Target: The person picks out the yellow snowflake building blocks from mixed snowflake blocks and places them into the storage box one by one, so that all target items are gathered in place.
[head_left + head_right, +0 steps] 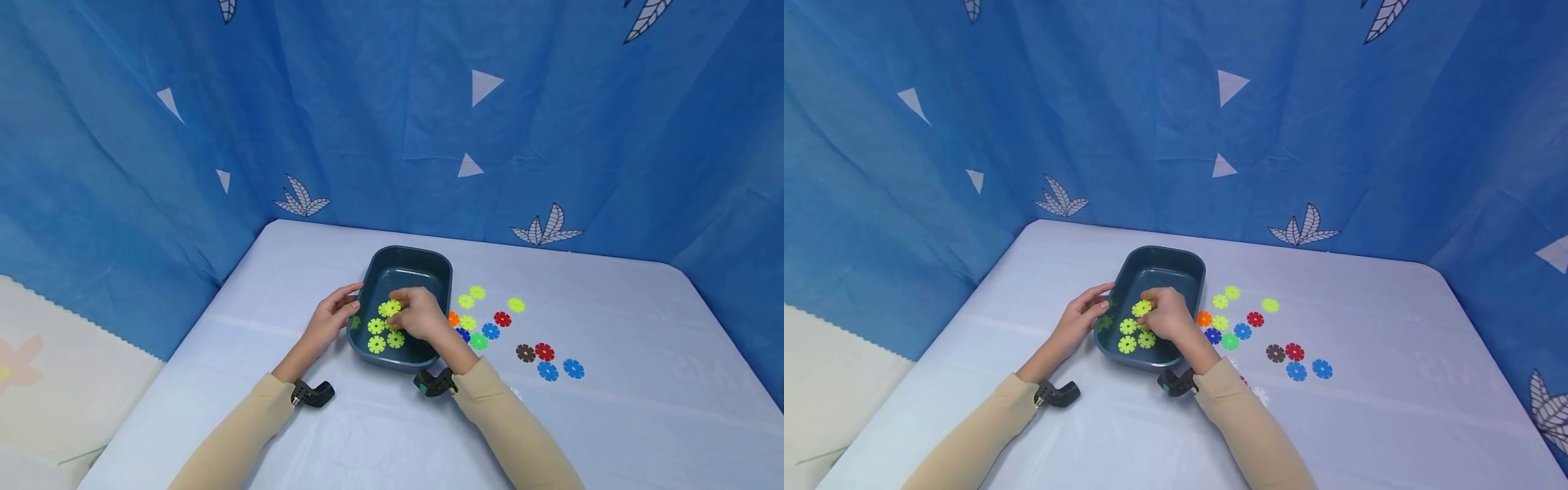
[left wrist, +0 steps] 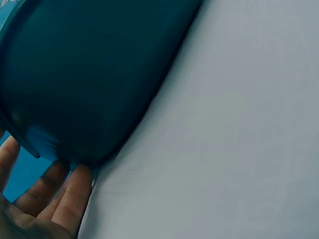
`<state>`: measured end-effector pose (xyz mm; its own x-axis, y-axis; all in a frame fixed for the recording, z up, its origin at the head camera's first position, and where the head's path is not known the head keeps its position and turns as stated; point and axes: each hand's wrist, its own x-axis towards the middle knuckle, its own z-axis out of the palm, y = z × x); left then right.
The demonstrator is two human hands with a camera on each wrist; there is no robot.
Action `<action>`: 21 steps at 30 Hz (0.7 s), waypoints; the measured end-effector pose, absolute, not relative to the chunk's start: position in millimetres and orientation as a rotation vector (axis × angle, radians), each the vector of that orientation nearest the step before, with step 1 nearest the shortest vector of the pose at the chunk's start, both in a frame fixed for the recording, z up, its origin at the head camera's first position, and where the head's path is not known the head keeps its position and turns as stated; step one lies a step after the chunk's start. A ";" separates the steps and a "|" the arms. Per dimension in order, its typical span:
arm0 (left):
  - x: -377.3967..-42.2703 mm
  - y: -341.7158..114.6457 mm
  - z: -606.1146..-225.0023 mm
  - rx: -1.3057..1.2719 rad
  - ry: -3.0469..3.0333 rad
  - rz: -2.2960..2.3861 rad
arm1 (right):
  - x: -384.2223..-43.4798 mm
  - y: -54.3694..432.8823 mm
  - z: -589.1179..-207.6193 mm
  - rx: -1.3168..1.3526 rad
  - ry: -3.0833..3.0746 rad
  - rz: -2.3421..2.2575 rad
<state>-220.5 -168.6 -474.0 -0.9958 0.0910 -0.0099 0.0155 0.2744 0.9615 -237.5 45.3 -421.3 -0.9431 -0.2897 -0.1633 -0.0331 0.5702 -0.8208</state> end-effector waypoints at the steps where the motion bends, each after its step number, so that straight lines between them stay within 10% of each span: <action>1: -220.7 -168.6 -474.5 0.101 2.459 1.850 | -237.0 44.7 -422.0 -0.274 2.565 -1.280; 21: -222.1 -167.8 -476.7 0.130 2.441 1.876 | -234.2 38.7 -420.6 -0.264 2.821 -0.860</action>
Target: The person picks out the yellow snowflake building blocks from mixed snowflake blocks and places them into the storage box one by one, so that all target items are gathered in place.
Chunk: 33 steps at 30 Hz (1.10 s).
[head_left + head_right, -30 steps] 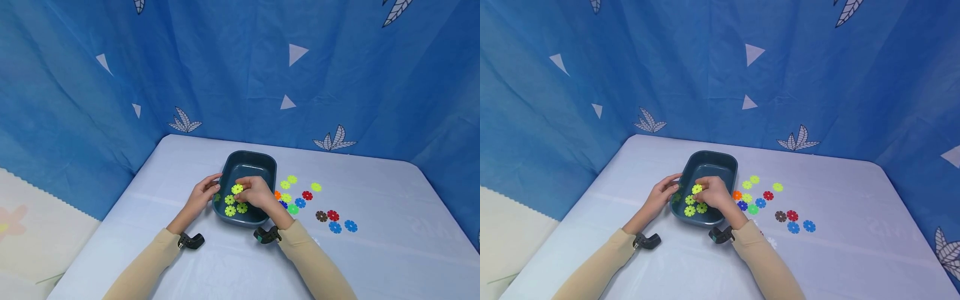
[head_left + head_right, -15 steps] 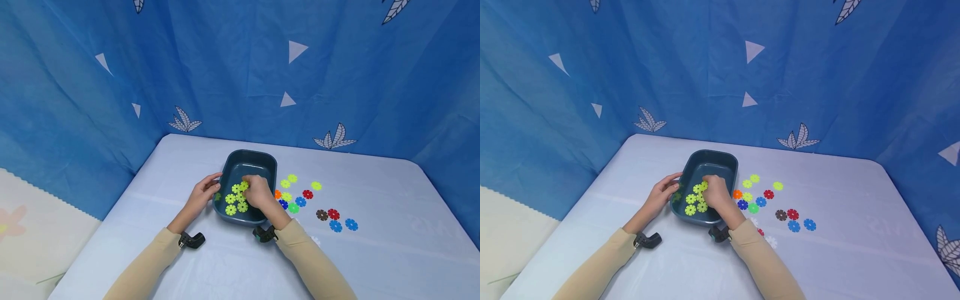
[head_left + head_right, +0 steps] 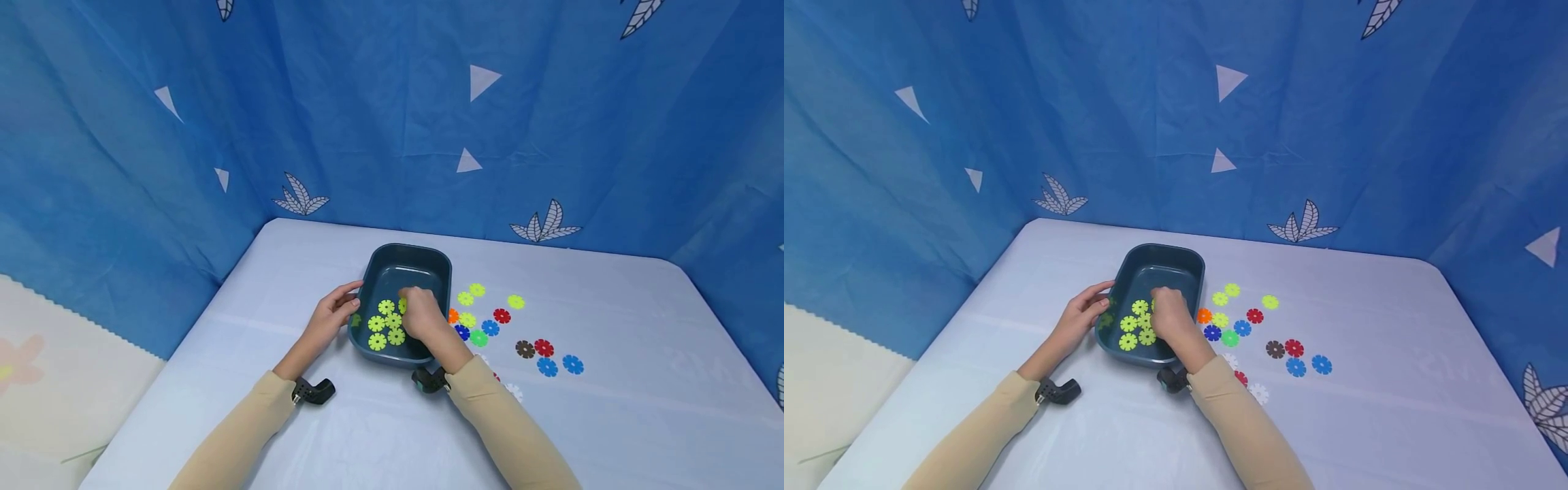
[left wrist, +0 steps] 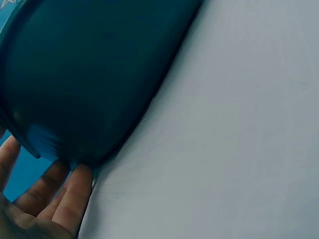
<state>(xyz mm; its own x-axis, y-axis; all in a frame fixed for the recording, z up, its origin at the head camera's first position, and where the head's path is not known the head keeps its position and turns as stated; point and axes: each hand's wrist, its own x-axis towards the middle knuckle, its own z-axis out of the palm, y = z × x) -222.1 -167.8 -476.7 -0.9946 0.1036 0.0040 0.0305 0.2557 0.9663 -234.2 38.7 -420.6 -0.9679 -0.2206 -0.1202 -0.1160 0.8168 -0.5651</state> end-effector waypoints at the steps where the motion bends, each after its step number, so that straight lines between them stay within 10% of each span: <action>1: -222.0 -167.8 -476.6 0.132 2.443 1.874 | -234.5 38.6 -420.7 -0.261 2.817 -0.851; 33: -220.5 -168.9 -473.5 0.140 2.438 1.867 | -237.6 39.7 -421.4 -0.248 2.779 -0.908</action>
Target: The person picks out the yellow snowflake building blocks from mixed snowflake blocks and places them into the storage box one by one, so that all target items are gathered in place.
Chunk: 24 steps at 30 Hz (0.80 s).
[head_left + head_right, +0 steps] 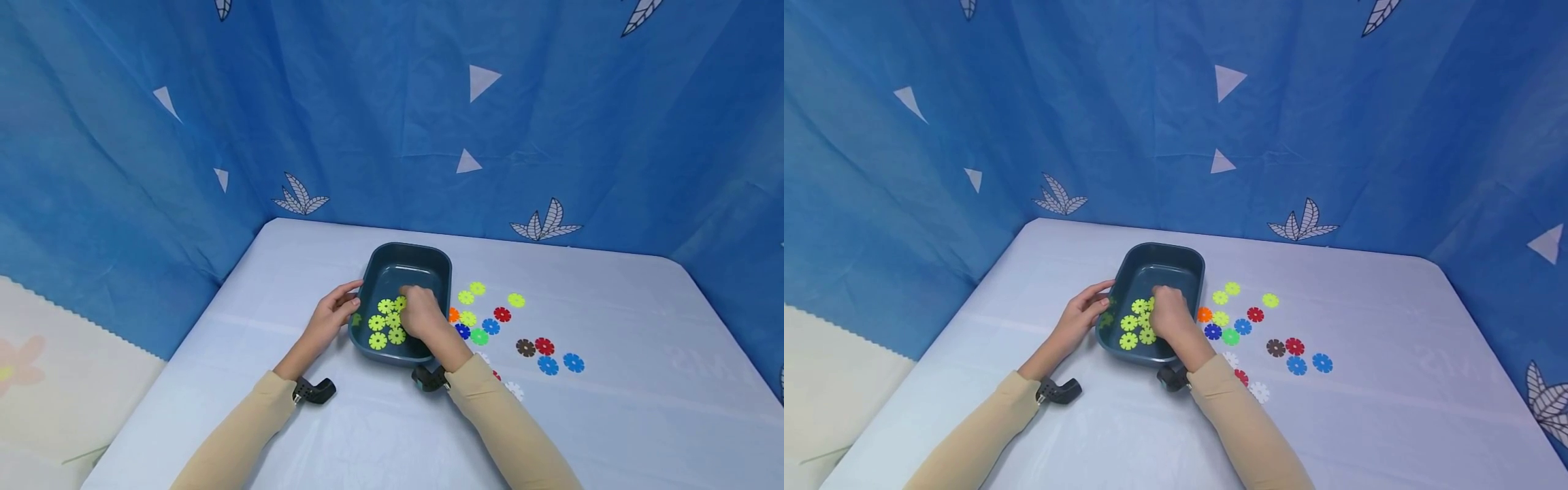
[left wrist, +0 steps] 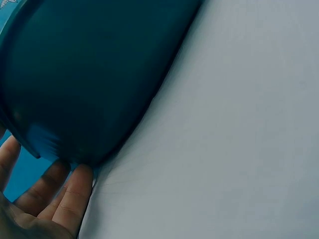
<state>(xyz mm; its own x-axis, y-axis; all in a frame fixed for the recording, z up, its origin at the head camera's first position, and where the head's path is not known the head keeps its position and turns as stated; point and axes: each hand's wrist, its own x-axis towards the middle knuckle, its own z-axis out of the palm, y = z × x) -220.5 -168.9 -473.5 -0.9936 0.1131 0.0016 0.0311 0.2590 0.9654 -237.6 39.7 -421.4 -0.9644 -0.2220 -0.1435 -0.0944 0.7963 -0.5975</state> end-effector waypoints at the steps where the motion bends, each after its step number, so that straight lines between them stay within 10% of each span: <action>1: -220.5 -168.8 -473.4 0.139 2.437 1.868 | -237.6 39.9 -421.7 -0.247 2.776 -0.910; 24: -221.7 -169.8 -475.1 0.147 2.425 1.878 | -234.1 39.7 -424.8 -0.451 2.714 -0.908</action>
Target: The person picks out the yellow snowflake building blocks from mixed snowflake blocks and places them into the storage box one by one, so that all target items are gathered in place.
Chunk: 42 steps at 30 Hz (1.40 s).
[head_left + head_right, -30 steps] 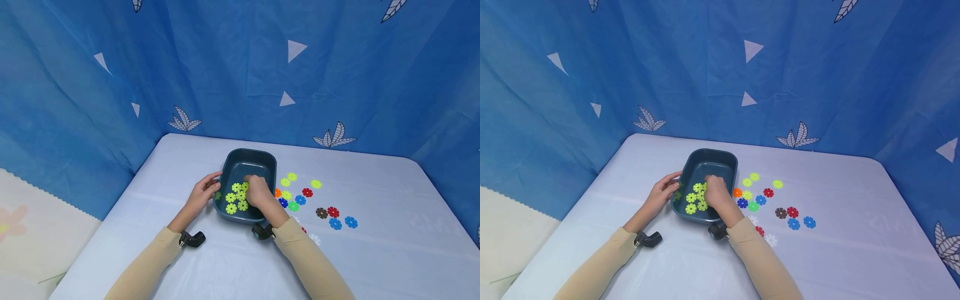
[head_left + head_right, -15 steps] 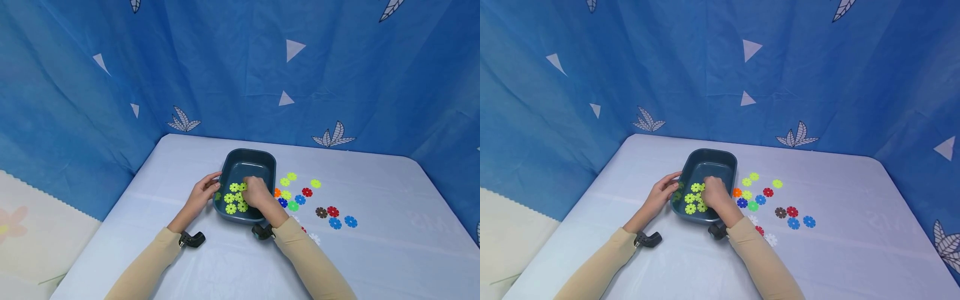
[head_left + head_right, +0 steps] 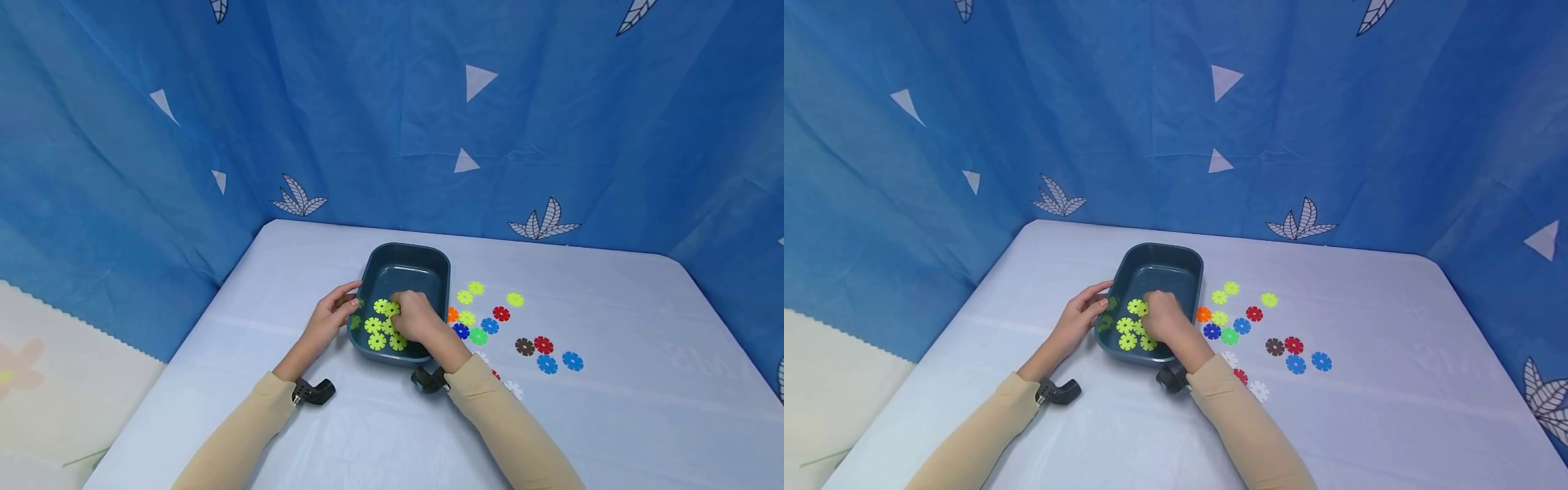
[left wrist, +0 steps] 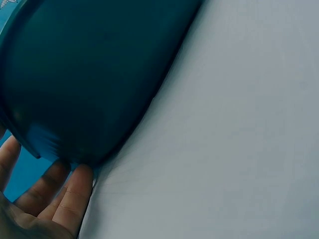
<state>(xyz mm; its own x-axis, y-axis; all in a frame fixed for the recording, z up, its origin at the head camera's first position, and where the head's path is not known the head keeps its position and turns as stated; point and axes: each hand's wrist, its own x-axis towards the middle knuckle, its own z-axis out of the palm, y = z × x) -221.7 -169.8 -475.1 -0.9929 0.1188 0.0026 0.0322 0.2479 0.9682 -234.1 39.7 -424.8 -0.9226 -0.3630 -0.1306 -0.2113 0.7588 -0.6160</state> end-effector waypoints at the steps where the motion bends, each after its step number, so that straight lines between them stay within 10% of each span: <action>1: -221.7 -169.8 -475.3 0.149 2.426 1.878 | -233.9 39.4 -424.8 -0.449 2.713 -0.905; 42: -222.4 -170.7 -478.1 0.193 2.401 1.921 | -230.7 49.2 -423.3 -0.461 2.659 -1.442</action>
